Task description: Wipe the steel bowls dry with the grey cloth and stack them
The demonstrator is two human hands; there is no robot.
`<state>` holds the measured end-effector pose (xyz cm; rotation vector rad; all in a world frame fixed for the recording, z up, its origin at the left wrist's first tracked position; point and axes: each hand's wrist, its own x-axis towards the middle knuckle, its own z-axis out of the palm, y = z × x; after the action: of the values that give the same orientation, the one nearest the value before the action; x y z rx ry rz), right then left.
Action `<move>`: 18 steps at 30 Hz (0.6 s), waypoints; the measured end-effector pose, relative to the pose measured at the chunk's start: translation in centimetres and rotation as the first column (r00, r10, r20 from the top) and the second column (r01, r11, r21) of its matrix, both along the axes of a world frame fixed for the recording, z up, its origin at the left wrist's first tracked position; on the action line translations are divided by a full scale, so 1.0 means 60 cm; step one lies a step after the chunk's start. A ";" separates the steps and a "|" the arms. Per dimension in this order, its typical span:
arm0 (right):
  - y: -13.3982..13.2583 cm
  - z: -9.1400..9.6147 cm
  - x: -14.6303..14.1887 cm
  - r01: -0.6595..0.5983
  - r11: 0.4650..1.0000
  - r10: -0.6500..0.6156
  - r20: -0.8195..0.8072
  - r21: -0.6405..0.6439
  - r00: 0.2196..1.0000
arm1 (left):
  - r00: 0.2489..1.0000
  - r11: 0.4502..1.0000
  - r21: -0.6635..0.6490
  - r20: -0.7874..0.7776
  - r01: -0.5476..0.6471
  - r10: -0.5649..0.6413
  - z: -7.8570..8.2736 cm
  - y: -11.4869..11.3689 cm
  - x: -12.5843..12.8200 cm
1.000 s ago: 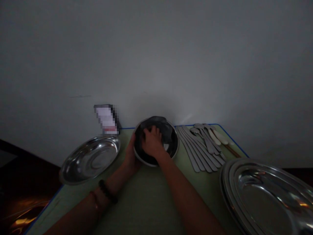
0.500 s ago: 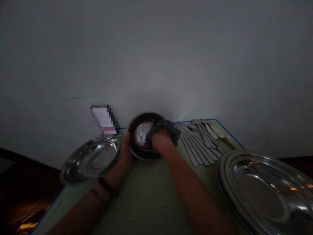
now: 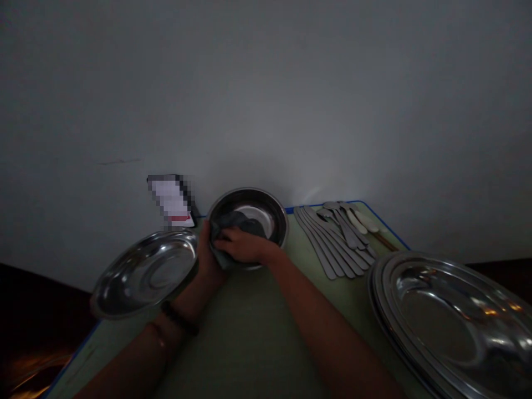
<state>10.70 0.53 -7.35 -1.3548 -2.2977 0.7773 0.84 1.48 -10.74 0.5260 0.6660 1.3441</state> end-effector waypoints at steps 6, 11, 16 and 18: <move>-0.010 0.005 0.032 0.115 0.986 -0.080 0.262 -0.121 0.962 | 0.998 0.996 0.068 -0.011 -0.060 0.061 -0.007 0.006 0.005; -0.014 -0.019 0.030 0.502 0.850 -0.524 0.336 0.157 0.782 | 0.997 0.996 0.089 -0.066 -0.024 0.029 -0.007 0.006 0.001; 0.011 -0.028 0.032 0.604 0.748 -0.655 0.156 0.276 0.739 | 0.989 0.996 0.057 -0.141 0.064 -0.055 -0.013 0.001 0.002; 0.020 -0.029 0.021 0.625 0.727 -0.666 0.070 0.285 0.742 | 0.981 0.991 0.058 -0.158 0.121 -0.111 -0.018 0.001 0.007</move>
<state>11.97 1.75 -9.07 -1.9800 -1.7234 0.1407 1.24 1.51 -11.79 0.7186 0.7065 1.2278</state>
